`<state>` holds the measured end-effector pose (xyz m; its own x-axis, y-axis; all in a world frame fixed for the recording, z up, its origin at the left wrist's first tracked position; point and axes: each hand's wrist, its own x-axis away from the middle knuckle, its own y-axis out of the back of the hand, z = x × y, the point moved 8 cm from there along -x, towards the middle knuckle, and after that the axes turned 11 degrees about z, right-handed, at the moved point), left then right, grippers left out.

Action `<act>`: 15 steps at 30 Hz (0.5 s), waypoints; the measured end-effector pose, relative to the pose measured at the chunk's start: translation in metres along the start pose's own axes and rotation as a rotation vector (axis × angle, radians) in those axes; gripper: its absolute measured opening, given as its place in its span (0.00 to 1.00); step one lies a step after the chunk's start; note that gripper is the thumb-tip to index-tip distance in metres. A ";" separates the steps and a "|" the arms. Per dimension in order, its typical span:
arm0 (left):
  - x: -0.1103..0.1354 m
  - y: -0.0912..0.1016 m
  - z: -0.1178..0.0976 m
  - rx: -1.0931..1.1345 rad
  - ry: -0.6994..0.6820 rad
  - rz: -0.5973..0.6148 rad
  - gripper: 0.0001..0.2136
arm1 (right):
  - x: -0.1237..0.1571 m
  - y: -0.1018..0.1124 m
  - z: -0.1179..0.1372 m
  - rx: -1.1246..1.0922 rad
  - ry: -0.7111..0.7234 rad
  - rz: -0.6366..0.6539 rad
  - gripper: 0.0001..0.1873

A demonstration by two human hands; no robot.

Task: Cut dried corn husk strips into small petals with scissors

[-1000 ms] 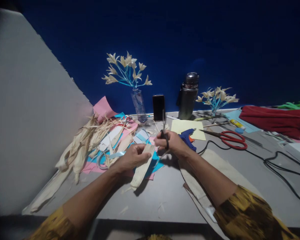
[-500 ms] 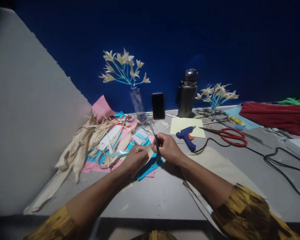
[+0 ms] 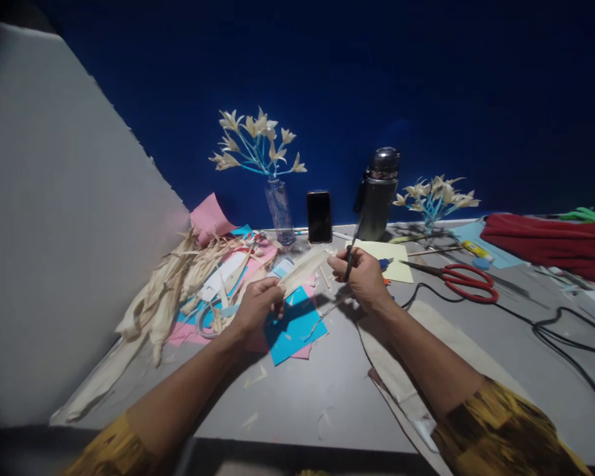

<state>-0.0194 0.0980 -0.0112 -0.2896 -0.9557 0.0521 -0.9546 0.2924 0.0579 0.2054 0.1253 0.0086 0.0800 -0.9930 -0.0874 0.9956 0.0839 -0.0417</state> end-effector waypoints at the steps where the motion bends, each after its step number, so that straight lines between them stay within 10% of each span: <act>1: 0.000 0.004 -0.001 0.047 -0.012 -0.035 0.07 | -0.001 -0.002 -0.001 0.021 -0.018 0.045 0.24; 8: 0.002 0.021 -0.010 0.114 -0.090 -0.177 0.08 | 0.007 -0.034 -0.008 0.465 -0.095 0.516 0.18; 15: 0.005 0.012 -0.017 -0.081 -0.142 -0.145 0.12 | 0.012 -0.044 -0.005 0.685 -0.048 0.559 0.18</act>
<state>-0.0310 0.0971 0.0068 -0.1624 -0.9813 -0.1031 -0.9798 0.1480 0.1347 0.1626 0.1102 0.0049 0.5500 -0.8256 0.1259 0.6198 0.5046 0.6011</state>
